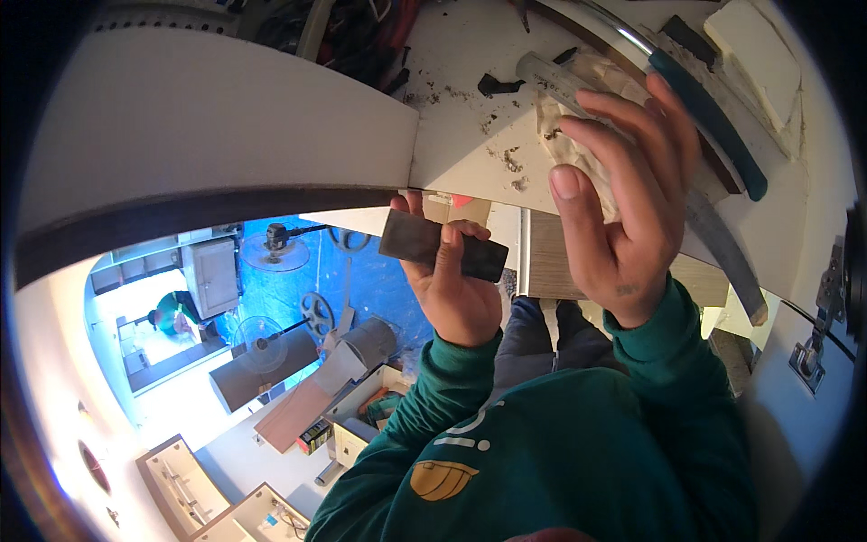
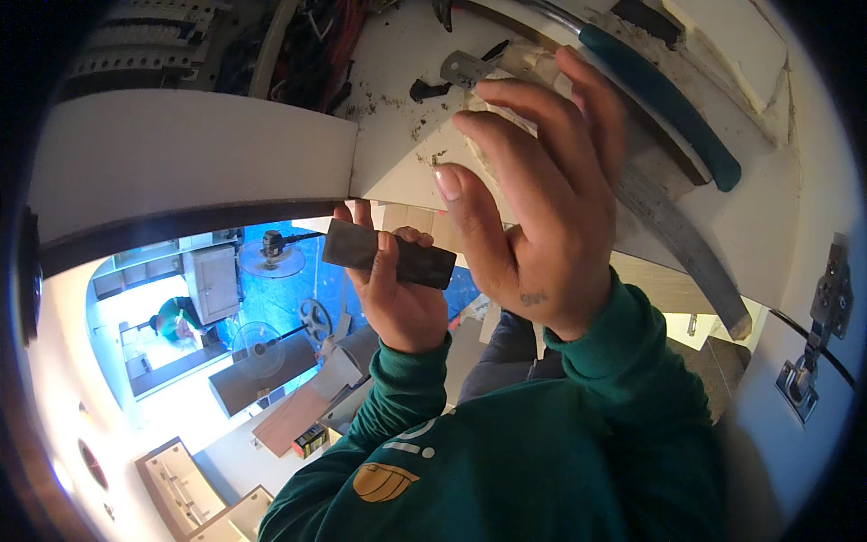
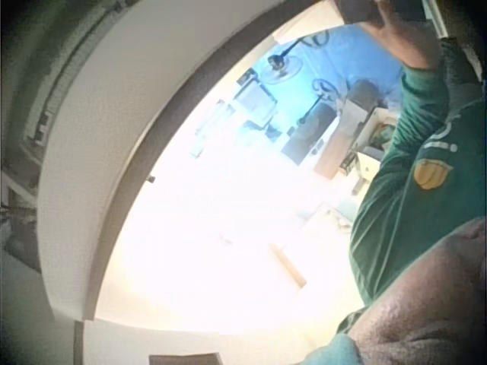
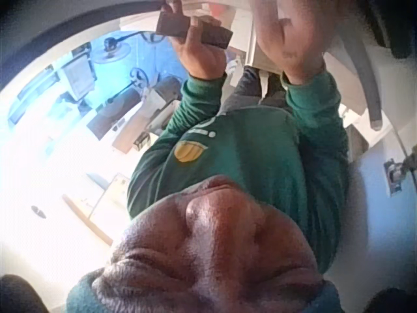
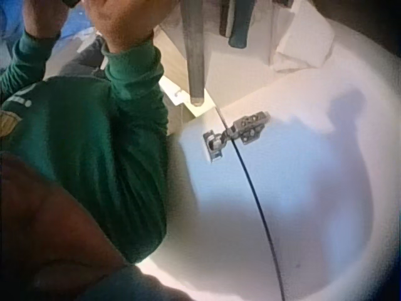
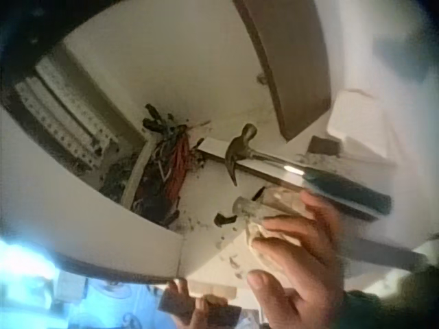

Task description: The person aligns a strip of edge banding along the edge of a wooden cabinet door and taps it into place with a hammer. They then use a utility knife to trim the excess banding flush with the door edge and smooth the seam with a small block.

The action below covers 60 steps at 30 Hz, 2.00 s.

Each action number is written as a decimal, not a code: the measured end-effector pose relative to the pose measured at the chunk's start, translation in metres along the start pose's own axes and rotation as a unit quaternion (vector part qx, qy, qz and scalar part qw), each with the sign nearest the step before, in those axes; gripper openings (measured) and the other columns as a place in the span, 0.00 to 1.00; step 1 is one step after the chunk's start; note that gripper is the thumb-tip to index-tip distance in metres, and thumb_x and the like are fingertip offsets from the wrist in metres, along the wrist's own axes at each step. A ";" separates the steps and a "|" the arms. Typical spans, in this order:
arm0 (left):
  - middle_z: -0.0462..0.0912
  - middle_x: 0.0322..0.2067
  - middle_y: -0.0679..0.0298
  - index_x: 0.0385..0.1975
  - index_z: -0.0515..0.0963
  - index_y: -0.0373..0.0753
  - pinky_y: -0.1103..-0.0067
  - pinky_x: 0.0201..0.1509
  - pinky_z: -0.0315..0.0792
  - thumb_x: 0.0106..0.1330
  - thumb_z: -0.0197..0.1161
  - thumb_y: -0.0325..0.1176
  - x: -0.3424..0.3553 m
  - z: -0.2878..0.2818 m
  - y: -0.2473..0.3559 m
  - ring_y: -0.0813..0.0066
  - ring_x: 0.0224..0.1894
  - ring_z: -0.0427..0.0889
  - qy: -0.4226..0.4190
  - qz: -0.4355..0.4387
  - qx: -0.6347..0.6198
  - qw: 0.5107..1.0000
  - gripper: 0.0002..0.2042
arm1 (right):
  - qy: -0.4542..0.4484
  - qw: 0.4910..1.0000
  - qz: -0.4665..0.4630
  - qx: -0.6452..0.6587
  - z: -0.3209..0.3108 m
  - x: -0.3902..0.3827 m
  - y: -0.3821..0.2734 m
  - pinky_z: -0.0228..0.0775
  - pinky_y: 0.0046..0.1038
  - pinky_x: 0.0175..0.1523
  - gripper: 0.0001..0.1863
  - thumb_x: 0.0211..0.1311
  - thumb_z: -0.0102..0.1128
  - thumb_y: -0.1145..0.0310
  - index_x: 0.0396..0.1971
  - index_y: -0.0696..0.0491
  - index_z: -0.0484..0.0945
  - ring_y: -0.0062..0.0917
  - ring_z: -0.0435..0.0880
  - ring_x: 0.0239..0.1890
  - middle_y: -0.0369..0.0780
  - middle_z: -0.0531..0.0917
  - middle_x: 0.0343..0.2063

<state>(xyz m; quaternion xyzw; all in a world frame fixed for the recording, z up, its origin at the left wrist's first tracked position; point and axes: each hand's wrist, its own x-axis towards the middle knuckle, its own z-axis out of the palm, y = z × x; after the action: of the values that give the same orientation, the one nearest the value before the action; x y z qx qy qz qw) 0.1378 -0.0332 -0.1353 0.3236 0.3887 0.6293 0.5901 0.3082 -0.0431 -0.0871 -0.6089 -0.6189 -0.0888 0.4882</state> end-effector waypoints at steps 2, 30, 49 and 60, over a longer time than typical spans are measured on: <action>0.60 0.73 0.58 0.75 0.51 0.37 0.72 0.51 0.75 0.70 0.55 0.22 0.000 -0.002 -0.001 0.72 0.43 0.78 -0.012 -0.009 0.020 1.000 0.34 | -0.019 1.000 0.011 0.003 -0.003 0.001 0.000 0.51 0.48 0.72 0.14 0.66 0.60 0.65 0.44 0.58 0.83 0.43 0.75 0.59 0.46 0.85 0.46; 0.82 0.40 0.57 0.76 0.51 0.43 0.68 0.55 0.73 0.72 0.55 0.22 -0.012 0.015 0.007 0.66 0.44 0.80 0.056 -0.111 0.043 0.991 0.34 | -0.063 0.996 0.039 0.052 -0.006 -0.001 0.005 0.54 0.56 0.70 0.18 0.65 0.58 0.62 0.46 0.59 0.81 0.55 0.64 0.67 0.48 0.81 0.51; 0.81 0.43 0.62 0.70 0.60 0.39 0.74 0.52 0.73 0.73 0.56 0.23 -0.012 0.022 0.002 0.72 0.43 0.80 0.053 -0.085 0.027 0.995 0.26 | -0.094 0.994 0.033 0.032 -0.008 -0.002 0.003 0.55 0.56 0.70 0.19 0.69 0.55 0.60 0.49 0.59 0.80 0.55 0.63 0.69 0.48 0.80 0.52; 0.78 0.40 0.61 0.73 0.57 0.34 0.78 0.46 0.72 0.81 0.44 0.39 -0.017 -0.009 0.002 0.78 0.38 0.75 0.006 -0.038 0.045 0.998 0.25 | -0.042 0.999 -0.028 -0.012 0.010 0.002 -0.001 0.54 0.50 0.72 0.16 0.72 0.53 0.63 0.49 0.58 0.81 0.44 0.69 0.65 0.45 0.83 0.50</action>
<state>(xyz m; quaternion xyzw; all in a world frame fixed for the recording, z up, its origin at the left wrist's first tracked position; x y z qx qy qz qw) 0.1306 -0.0510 -0.1367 0.3313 0.4316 0.5904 0.5961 0.3030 -0.0349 -0.0905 -0.6004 -0.6546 -0.0839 0.4516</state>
